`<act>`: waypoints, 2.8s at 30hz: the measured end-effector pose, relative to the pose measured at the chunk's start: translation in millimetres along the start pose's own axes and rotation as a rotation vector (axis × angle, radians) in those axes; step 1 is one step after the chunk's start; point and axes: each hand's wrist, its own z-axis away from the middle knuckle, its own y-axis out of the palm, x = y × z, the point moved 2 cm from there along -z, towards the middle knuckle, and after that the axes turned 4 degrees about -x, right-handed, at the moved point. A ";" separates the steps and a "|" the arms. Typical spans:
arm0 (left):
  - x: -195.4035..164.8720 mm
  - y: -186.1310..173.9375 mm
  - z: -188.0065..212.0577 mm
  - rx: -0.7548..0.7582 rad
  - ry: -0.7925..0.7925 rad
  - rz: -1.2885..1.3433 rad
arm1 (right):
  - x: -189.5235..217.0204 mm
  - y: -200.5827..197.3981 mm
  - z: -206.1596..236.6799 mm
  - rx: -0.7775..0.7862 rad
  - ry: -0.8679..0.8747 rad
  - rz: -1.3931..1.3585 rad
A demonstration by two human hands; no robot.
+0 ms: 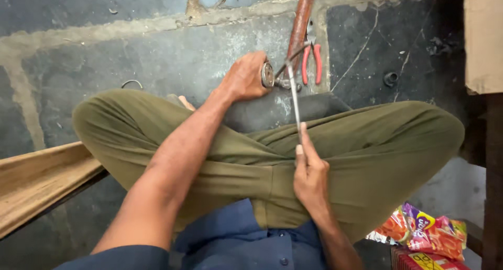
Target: The person sits on the floor and uses a hammer and a metal rod to repeatedly strike a small circular metal part. They adjust the part's position and continue hammering it against the floor.
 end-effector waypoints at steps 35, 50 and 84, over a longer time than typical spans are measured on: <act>-106.4 -127.6 5.9 -0.623 0.419 0.370 | -18.3 34.3 -34.7 -0.059 0.372 -0.657; -77.3 -104.0 -7.8 -0.340 0.105 0.446 | -22.6 36.6 -39.6 -0.055 0.369 -0.672; -29.3 -9.8 -5.1 -0.211 0.014 -0.118 | -40.1 28.4 -38.9 -0.056 0.295 -0.651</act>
